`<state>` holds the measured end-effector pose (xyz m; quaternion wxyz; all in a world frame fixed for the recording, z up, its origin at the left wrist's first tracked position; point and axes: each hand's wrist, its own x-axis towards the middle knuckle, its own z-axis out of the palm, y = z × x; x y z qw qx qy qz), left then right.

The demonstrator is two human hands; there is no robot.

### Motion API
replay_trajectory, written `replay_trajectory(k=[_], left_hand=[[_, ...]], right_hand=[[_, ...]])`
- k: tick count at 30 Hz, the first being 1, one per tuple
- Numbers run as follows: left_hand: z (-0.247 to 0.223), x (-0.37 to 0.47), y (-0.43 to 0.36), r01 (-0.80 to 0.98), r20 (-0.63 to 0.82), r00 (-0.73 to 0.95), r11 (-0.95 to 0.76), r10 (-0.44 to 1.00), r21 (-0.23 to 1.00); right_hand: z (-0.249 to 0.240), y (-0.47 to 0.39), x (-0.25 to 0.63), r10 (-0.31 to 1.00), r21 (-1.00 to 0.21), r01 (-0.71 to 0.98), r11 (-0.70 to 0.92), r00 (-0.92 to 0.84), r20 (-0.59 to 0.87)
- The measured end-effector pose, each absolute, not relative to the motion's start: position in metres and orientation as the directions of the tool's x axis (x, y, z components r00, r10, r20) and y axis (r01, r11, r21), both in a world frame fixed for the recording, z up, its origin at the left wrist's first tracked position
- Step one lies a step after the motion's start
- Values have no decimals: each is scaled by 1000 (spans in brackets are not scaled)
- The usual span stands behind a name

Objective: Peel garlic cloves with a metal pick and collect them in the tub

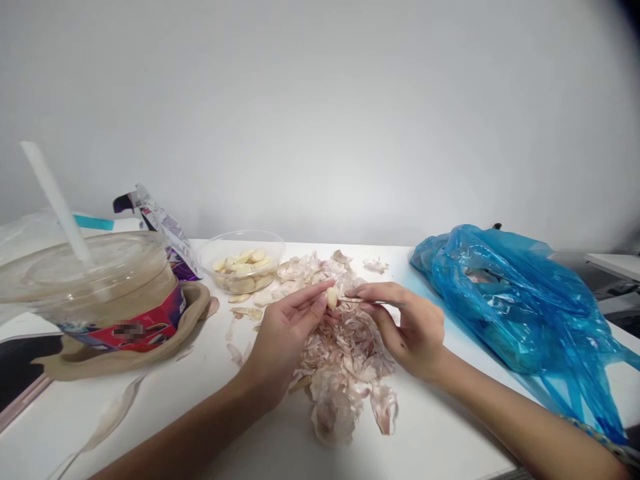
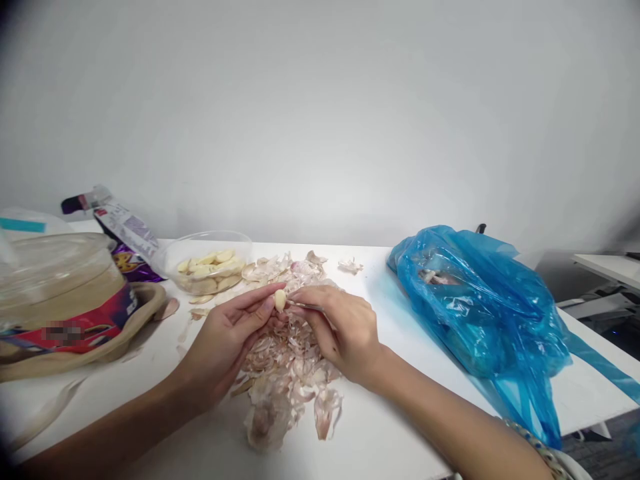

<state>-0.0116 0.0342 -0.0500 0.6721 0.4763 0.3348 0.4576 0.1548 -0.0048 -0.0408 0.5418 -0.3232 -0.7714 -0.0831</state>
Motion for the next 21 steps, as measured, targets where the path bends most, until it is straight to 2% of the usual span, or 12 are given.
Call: replay_trajectory(k=[6, 11, 21], left_hand=[[-48, -10, 32, -285, -17, 398, 141, 917, 948], [-47, -9, 30, -261, -8, 401, 123, 916, 957], [-46, -10, 30, -198, 2, 386, 81, 922, 977]], right_hand=[[-42, -2, 155, 482, -353, 573, 740, -86, 872], [-42, -1, 154, 559, -471, 496, 730, -36, 828], [-38, 1, 155, 628, -568, 429, 702, 2, 778]])
